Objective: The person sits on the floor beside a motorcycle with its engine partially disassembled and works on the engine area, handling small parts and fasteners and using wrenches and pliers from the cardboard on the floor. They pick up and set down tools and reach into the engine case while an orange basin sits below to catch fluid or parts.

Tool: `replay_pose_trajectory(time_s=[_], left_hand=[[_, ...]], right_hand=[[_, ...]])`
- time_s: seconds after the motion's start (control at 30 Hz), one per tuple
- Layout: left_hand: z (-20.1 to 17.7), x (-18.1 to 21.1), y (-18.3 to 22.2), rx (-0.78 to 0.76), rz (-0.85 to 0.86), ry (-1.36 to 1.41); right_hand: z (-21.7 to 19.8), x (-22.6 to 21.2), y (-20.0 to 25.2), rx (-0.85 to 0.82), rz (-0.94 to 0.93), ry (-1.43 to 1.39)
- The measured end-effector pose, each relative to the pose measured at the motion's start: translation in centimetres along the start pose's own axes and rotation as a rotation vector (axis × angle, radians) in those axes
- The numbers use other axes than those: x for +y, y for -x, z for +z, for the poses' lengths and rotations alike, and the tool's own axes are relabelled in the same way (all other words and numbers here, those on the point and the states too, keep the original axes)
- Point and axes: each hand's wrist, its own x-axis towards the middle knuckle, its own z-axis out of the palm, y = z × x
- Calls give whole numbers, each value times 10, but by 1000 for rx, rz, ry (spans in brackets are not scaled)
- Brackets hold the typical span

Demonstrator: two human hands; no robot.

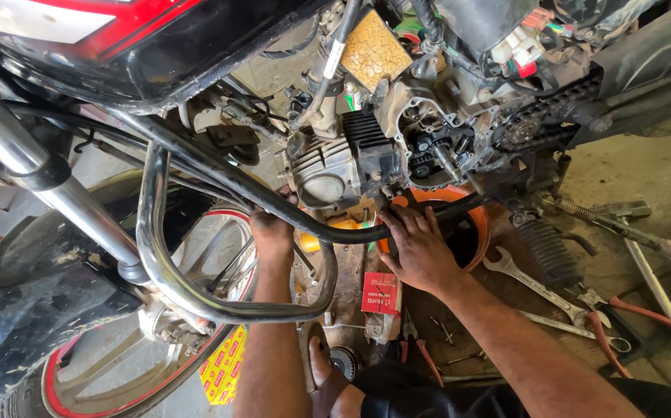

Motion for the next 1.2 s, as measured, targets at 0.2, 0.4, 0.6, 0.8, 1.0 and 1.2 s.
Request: replay_pose_trajectory(time_s=[0.2, 0.4, 0.6, 0.8, 1.0, 1.2], left_hand=[[-4, 14, -6, 113, -139, -124], [-3, 12, 3, 81, -275, -83], [10, 24, 7, 113, -285, -141], [6, 21, 5, 52, -181, -174], [9, 30, 4, 68, -317, -28], [-22, -14, -16, 255, -292, 38]], right_hand=[[0, 1, 0, 7, -16, 11], [1, 0, 1, 14, -11, 30], [5, 3, 0, 45, -28, -5], [5, 2, -1, 19, -25, 39], [4, 2, -1, 33, -20, 19], [-8, 1, 7, 178, -64, -83]])
